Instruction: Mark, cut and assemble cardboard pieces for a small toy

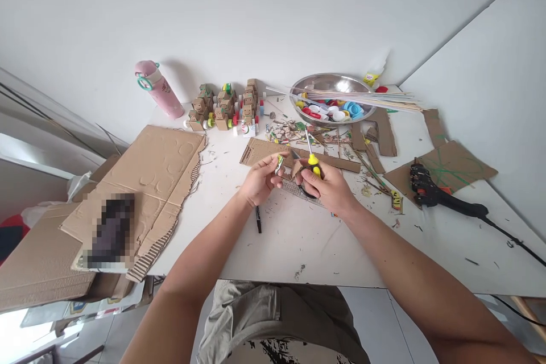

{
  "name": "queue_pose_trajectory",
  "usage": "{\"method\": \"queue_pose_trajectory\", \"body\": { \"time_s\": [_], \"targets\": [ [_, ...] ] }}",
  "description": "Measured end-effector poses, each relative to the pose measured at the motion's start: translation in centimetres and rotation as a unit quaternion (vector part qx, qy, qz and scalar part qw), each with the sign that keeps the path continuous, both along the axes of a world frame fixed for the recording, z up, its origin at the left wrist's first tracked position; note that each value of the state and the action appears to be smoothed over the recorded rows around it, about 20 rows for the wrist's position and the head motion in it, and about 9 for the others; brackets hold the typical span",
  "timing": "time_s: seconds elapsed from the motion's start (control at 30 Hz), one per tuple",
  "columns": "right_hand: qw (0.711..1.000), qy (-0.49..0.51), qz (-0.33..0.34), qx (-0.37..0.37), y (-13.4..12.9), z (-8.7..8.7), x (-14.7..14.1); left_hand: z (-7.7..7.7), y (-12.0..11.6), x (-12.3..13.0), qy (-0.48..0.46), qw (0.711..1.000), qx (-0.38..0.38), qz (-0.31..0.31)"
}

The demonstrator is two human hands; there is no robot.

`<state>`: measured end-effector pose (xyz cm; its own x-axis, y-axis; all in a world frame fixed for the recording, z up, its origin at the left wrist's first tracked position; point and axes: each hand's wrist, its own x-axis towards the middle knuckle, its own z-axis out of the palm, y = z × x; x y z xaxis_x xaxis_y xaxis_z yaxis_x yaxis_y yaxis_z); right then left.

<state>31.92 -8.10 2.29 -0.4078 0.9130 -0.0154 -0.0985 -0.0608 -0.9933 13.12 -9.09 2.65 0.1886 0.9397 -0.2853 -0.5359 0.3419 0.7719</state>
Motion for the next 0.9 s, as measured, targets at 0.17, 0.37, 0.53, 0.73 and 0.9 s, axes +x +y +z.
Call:
{"method": "queue_pose_trajectory", "body": {
  "time_s": [0.17,0.37,0.53,0.73,0.9],
  "targets": [
    [1.000,-0.005,0.010,0.007,-0.1,0.0,0.1,-0.5,-0.1,0.5,0.055,0.998,0.015,-0.022],
    [0.969,-0.145,-0.141,0.145,0.0,-0.3,0.8,-2.7,0.0,0.2,0.303,0.919,0.217,0.127],
    [0.957,-0.192,-0.131,0.174,0.0,-1.1,0.7,-3.1,-0.8,1.1,0.279,0.912,0.300,0.017],
    [0.962,-0.176,-0.101,0.182,-0.5,-1.1,0.5,-3.4,0.3,1.1,0.205,0.966,0.153,0.031],
    [0.950,-0.222,-0.059,0.212,-1.1,-1.1,0.2,-2.7,1.0,-0.1,0.150,0.965,0.128,0.171]
  ]
}}
